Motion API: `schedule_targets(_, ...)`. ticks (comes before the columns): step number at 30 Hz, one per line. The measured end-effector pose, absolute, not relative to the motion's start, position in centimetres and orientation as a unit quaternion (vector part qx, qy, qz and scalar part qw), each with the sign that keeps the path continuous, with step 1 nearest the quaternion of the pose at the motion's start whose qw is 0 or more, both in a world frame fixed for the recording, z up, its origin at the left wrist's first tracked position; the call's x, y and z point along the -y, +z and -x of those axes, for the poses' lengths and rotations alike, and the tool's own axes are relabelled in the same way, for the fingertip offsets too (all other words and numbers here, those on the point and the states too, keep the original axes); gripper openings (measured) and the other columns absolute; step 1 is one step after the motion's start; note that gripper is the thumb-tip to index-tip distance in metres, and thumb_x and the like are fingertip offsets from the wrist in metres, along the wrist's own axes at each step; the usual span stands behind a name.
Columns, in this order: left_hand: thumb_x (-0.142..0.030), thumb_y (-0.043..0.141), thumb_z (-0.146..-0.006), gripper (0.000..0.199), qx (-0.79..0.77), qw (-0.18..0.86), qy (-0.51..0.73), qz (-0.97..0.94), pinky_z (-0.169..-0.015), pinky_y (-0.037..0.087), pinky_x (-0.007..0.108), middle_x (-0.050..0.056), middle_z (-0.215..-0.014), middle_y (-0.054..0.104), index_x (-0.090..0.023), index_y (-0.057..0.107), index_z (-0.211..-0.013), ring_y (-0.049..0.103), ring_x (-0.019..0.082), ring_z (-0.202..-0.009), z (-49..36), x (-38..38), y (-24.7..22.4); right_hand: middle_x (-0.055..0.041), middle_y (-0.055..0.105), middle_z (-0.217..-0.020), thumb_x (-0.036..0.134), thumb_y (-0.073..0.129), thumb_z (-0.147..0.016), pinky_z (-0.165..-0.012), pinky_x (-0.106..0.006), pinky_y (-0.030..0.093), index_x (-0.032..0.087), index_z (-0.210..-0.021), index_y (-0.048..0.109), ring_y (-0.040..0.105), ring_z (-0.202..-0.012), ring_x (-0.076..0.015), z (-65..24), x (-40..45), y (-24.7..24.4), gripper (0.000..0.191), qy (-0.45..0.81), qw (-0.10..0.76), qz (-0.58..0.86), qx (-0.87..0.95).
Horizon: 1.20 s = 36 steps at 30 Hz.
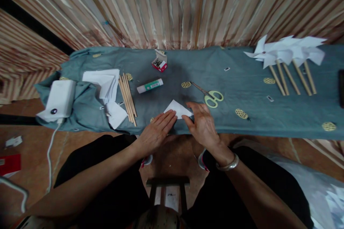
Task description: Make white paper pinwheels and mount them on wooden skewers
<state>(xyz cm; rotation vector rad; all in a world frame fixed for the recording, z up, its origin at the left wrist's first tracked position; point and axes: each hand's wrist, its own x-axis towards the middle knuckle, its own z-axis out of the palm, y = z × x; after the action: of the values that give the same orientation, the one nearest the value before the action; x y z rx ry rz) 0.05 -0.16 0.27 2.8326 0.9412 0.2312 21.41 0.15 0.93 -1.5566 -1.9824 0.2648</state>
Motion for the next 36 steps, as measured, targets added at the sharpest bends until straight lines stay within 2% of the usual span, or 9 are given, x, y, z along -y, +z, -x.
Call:
schedule_targets(10, -0.014, 0.046, -0.094, 0.055, -0.330, 0.057, 0.088, -0.938, -0.116, 0.039, 0.046, 0.020, -0.153, 0.041, -0.006, 0.033, -0.147, 0.034, 0.028, -0.146, 4.2, 0.9, 0.9, -0.0114, 0.071, -0.107, 0.029, 0.053, -0.091, -0.089, -0.045, 0.052, 0.019, -0.118, 0.062, 0.064, -0.099, -0.0283, -23.7, 0.2, 0.8, 0.030, 0.148, 0.293, 0.616, 0.716)
schedule_targets(20, -0.016, 0.051, -0.093, 0.052, -0.345, 0.052, 0.091, -0.933, -0.113, 0.043, 0.049, 0.020, -0.150, 0.046, -0.007, 0.039, -0.144, 0.042, 0.028, -0.142, 5.8, 1.5, 1.6, -0.0109, 0.072, -0.109, 0.028, 0.049, -0.093, -0.091, -0.045, 0.052, 0.019, -0.116, 0.063, 0.066, -0.100, -0.0266, -24.4, 0.2, 1.1, 0.029, 0.173, 0.297, 0.610, 0.714)
schedule_targets(24, -0.019, 0.055, -0.092, 0.045, -0.361, 0.069, 0.115, -0.923, -0.108, 0.048, 0.049, 0.020, -0.143, 0.054, -0.008, 0.049, -0.136, 0.050, 0.030, -0.135, 5.3, 1.2, 2.2, -0.0085, 0.073, -0.110, 0.033, 0.040, -0.098, -0.095, -0.046, 0.050, 0.023, -0.113, 0.065, 0.065, -0.105, -0.0259, -24.0, 0.0, 1.7, 0.031, 0.198, 0.317, 0.605, 0.703)
schedule_targets(29, -0.023, 0.058, -0.092, 0.035, -0.370, 0.054, 0.144, -0.916, -0.100, 0.053, 0.047, 0.020, -0.132, 0.062, -0.006, 0.060, -0.123, 0.059, 0.032, -0.123, 4.6, 0.8, 2.6, -0.0101, 0.071, -0.117, 0.044, 0.055, -0.092, -0.099, -0.050, 0.047, 0.023, -0.108, 0.069, 0.063, -0.112, -0.0292, -22.8, -0.8, 1.5, 0.030, 0.194, 0.310, 0.584, 0.725)
schedule_targets(32, -0.024, 0.056, -0.093, 0.032, -0.374, 0.058, 0.148, -0.914, -0.099, 0.054, 0.047, 0.019, -0.129, 0.064, -0.007, 0.062, -0.120, 0.060, 0.030, -0.121, 4.4, 0.6, 2.6, -0.0108, 0.071, -0.116, 0.041, 0.063, -0.086, -0.097, -0.050, 0.049, 0.023, -0.100, 0.071, 0.064, -0.109, -0.0297, -22.4, -1.2, 1.0, 0.025, 0.190, 0.325, 0.581, 0.722)
schedule_targets(36, -0.026, 0.055, -0.094, 0.030, -0.381, 0.073, 0.144, -0.910, -0.099, 0.054, 0.046, 0.018, -0.127, 0.065, -0.009, 0.063, -0.118, 0.060, 0.029, -0.121, 4.3, 0.3, 2.5, -0.0096, 0.073, -0.113, 0.034, 0.065, -0.084, -0.096, -0.050, 0.050, 0.022, -0.096, 0.071, 0.066, -0.106, -0.0283, -22.2, -1.5, 0.6, 0.018, 0.202, 0.348, 0.582, 0.706)
